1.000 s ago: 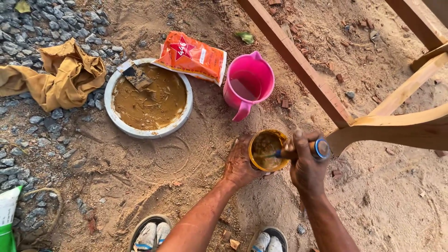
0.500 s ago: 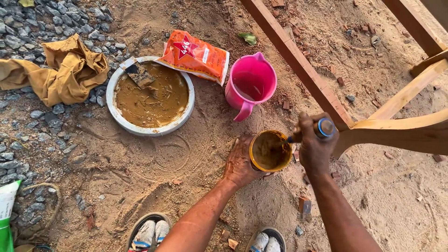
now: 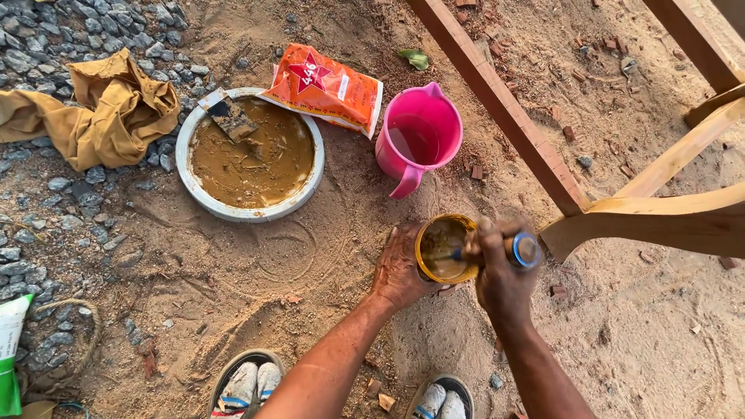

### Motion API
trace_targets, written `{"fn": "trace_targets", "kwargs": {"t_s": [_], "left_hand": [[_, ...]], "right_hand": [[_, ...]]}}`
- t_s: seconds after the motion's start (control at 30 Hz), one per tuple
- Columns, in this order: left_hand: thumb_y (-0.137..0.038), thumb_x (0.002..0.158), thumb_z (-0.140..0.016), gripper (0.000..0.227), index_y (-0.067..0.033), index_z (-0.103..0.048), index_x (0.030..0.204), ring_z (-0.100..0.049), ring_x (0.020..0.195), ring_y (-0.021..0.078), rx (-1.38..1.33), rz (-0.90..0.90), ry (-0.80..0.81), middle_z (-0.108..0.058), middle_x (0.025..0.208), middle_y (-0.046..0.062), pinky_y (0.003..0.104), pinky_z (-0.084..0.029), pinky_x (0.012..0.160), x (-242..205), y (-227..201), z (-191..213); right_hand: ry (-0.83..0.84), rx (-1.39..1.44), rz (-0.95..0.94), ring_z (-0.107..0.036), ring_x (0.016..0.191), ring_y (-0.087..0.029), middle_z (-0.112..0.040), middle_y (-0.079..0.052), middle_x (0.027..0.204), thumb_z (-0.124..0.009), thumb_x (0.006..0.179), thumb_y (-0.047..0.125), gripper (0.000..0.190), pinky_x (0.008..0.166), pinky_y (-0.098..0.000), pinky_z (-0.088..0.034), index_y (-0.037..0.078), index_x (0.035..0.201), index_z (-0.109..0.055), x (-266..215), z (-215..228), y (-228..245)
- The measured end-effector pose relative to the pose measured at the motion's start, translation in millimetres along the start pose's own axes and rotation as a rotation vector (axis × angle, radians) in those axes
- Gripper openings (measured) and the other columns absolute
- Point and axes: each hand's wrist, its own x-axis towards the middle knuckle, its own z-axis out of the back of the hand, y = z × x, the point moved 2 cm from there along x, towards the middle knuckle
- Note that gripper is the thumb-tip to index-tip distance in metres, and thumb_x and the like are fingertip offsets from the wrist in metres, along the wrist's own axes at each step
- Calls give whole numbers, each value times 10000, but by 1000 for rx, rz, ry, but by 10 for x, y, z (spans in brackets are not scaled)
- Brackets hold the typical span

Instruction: Mixing a brown wood-filling paste in a small container using a brush and added liquid.

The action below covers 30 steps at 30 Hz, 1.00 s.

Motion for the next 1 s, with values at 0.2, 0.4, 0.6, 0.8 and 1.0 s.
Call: {"fn": "trace_targets", "kwargs": {"t_s": [0.2,0.4,0.6,0.8,1.0], "left_hand": [[-538,580,-973,1188,-239,-304,1515,-421,1415,305,-77,78,54,-457,1451,109,490,-285,1246,12,-138,169],[-489,579,-972,1166,-273,-310,1514,-458,1403,296,-132,45,-13,-491,1430,82,486,-300,1257,-7,-108,140],[-491,578,-986,1207,-230,-273,1517,-444,1407,323,-95,-9,-66,-472,1441,108,535,-237,1256,-13,-58,77],[-507,582,-985,1246,-213,-207,1511,-423,1402,342,-70,-26,-36,-447,1427,136,547,-205,1254,-9,-84,105],[-492,575,-981,1232,-258,-225,1520,-443,1408,306,-98,5,-37,-471,1426,97,519,-234,1275,-10,-75,91]], "right_hand": [[-19,-380,25,-696,692,-138,-638,-64,754,-673,1001,135,179,629,-326,-668,82,853,-589,15,296,152],[-44,-278,91,-698,697,-133,-671,-58,794,-684,998,138,136,647,-322,-660,84,906,-600,339,247,108],[-52,-12,172,-642,686,-127,-606,-33,749,-714,1029,139,213,582,-285,-563,113,902,-545,390,-37,-30],[-23,147,139,-602,698,-128,-594,-32,772,-714,1026,86,234,726,-353,-583,120,860,-553,170,69,-208],[-5,107,-38,-609,694,-138,-590,-44,752,-700,992,87,216,687,-358,-564,114,837,-553,-31,345,-61]]}}
